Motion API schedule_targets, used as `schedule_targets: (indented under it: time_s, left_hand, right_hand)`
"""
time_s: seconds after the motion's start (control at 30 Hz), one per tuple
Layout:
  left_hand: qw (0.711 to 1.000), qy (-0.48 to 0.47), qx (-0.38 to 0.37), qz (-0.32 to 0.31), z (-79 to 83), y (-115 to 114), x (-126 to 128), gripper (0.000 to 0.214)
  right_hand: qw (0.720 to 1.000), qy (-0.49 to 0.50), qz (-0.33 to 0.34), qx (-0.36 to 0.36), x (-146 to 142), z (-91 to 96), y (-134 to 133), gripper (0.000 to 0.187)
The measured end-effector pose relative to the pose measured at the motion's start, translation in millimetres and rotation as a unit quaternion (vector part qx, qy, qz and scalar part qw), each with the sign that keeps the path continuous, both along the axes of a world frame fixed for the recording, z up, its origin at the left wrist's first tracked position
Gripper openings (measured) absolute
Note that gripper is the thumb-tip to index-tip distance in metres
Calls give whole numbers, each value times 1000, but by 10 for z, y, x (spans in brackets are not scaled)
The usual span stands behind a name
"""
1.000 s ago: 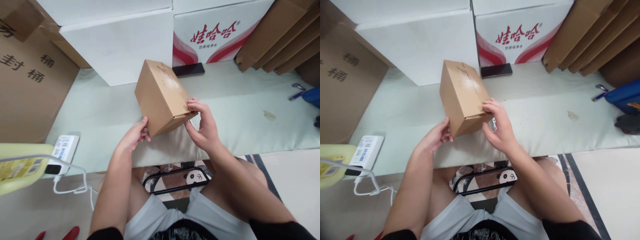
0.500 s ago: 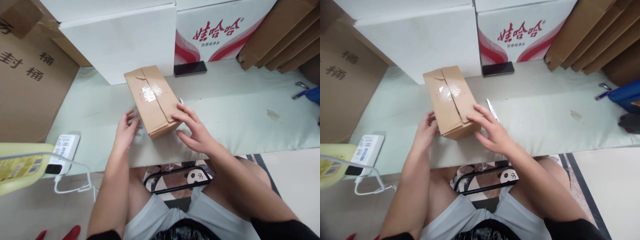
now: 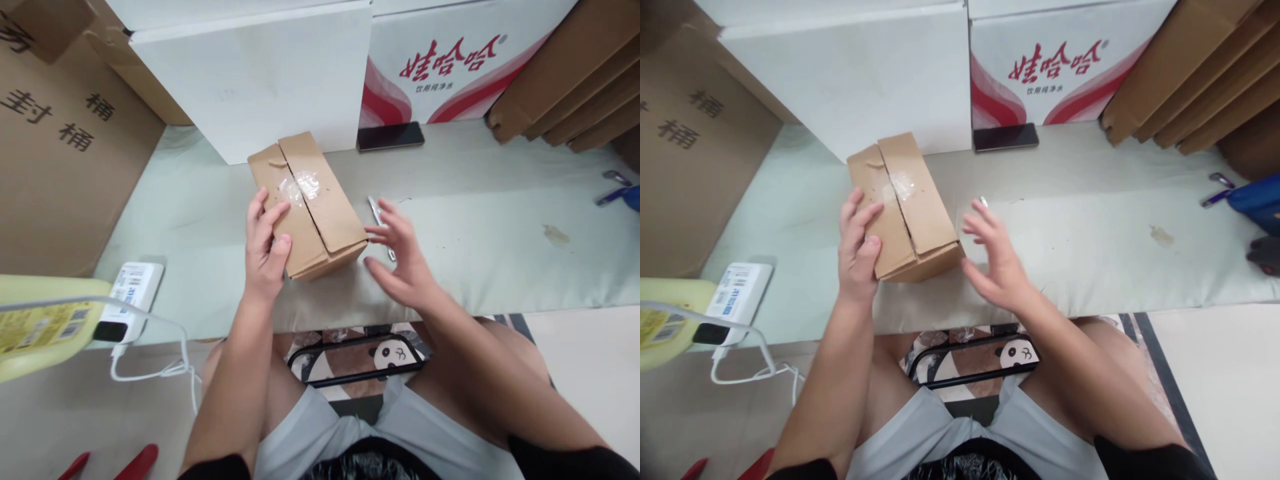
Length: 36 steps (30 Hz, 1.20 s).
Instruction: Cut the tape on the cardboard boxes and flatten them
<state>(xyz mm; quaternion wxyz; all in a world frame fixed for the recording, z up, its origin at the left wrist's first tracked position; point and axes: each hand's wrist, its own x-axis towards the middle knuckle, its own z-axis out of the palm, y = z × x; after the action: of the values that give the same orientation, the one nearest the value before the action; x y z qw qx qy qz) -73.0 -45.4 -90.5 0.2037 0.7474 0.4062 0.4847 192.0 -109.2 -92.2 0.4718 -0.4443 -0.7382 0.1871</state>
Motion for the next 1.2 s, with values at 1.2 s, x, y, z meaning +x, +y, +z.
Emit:
schedule_targets:
  time_s: [1.2]
  left_hand:
    - [993, 67, -16, -100, -6, -415, 529, 48]
  right_hand:
    - [975, 156, -148, 59, 264, 348, 129, 49]
